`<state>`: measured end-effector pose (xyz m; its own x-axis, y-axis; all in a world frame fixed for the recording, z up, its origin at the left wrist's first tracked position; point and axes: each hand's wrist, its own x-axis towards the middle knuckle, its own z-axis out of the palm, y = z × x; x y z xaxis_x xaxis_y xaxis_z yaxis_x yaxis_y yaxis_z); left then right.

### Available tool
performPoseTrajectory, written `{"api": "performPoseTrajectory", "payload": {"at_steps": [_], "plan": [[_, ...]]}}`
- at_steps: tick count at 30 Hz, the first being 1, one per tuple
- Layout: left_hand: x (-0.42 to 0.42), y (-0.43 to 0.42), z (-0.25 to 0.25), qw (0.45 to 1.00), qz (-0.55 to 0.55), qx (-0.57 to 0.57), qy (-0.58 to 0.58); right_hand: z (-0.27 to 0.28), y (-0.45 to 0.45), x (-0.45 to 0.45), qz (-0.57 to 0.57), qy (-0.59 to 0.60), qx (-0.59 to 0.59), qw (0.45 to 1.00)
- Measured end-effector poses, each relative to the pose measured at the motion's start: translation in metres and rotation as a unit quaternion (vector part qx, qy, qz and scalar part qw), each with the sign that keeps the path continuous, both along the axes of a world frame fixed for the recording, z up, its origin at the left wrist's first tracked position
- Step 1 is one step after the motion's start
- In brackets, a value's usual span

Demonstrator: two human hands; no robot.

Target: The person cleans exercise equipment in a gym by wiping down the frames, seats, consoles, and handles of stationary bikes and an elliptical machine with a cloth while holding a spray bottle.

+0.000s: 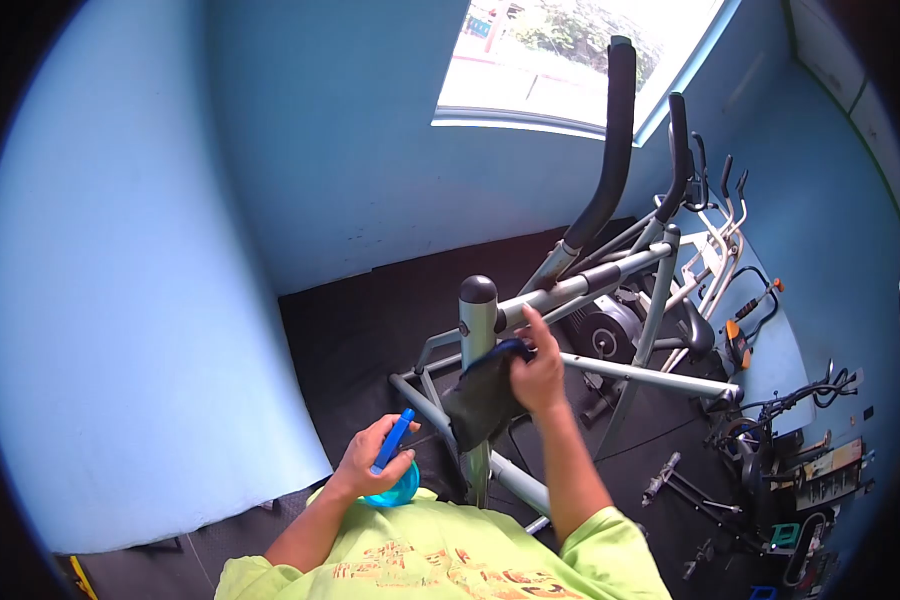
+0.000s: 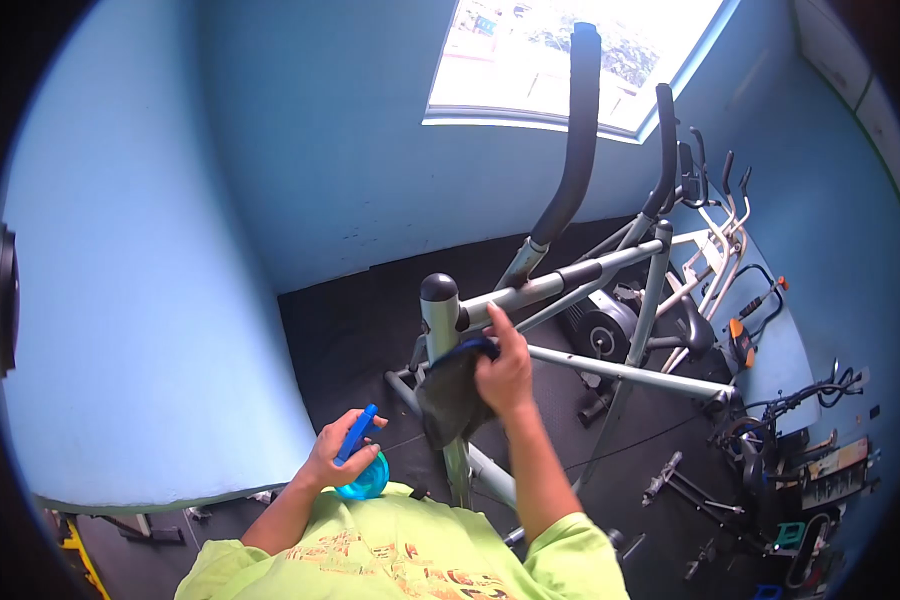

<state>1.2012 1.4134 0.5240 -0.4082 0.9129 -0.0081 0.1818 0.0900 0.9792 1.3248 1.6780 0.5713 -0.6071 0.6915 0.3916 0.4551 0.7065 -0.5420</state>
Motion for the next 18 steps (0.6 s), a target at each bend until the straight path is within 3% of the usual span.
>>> {"api": "performPoseTrajectory", "payload": {"at_steps": [1,3,5,6,7,8,9,12,15,18], "plan": [[-0.001,0.000,-0.003,1.000,0.009,-0.002,0.007,-0.020,-0.015,-0.006,-0.062,0.031,0.149,0.986],[0.000,-0.004,-0.001,1.000,0.022,-0.008,-0.003,-0.065,-0.036,-0.009,-0.148,0.115,0.196,0.963],[-0.002,-0.007,0.000,0.999,0.033,-0.014,-0.008,-0.123,-0.053,0.006,-0.199,0.156,-0.044,0.967],[-0.002,-0.008,0.000,0.999,0.038,-0.009,-0.008,-0.133,-0.070,0.015,-0.195,0.157,-0.046,0.967],[-0.003,-0.008,0.000,0.999,0.043,-0.003,-0.008,-0.137,-0.086,0.024,-0.118,0.133,0.030,0.984],[-0.004,-0.009,0.002,0.999,0.048,-0.001,-0.006,-0.133,-0.094,0.024,-0.040,0.110,0.107,0.987],[-0.006,-0.009,0.003,0.999,0.046,0.009,0.005,-0.128,-0.093,0.017,-0.033,0.112,0.110,0.987],[-0.007,-0.008,0.004,0.999,0.036,0.013,0.028,-0.107,-0.074,-0.013,-0.058,0.092,0.175,0.979],[-0.002,-0.006,0.006,0.999,0.008,-0.002,0.038,-0.029,-0.061,-0.073,-0.129,0.108,0.164,0.972],[-0.001,-0.007,0.008,0.999,-0.014,-0.028,0.030,-0.033,-0.066,-0.074,-0.161,0.081,0.174,0.968]]}}
